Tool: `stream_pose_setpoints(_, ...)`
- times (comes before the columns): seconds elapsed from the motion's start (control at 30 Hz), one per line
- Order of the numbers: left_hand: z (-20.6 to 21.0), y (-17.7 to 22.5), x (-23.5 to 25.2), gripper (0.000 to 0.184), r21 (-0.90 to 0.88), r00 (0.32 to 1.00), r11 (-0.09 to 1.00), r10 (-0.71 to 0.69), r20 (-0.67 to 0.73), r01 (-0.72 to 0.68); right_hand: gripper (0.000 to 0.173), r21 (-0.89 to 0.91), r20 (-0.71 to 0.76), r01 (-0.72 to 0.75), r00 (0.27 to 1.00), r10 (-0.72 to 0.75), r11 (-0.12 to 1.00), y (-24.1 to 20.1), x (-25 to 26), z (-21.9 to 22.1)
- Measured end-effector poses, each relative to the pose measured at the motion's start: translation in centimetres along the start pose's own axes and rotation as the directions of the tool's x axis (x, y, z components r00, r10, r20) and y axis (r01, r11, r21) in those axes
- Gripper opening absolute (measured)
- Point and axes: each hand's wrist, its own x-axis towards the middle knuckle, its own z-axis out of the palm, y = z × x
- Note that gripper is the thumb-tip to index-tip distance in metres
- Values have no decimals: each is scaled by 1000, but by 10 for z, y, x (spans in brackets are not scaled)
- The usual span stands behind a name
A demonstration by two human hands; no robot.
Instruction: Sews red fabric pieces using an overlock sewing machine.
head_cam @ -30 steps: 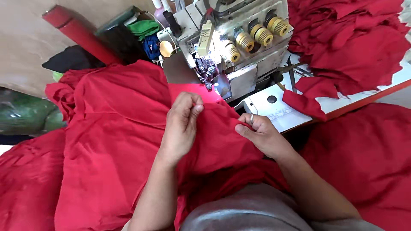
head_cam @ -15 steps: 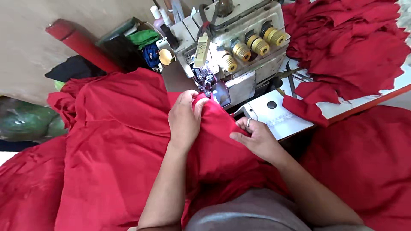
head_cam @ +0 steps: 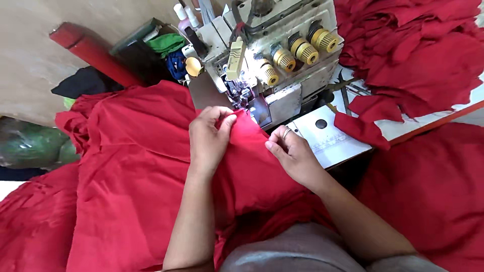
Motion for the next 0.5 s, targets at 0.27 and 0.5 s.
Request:
stream_pose_setpoints(0.27,6,-1,-3,14,-10,998,998,-63,21,63,23,56,-91,-51,994,56,997,2,6,12)
stream_pose_setpoints(0.5,7,-4,-2,11,-97,998,995,-35,-57,29,15,75,-75,-140,987,145,987,-5,2,6)
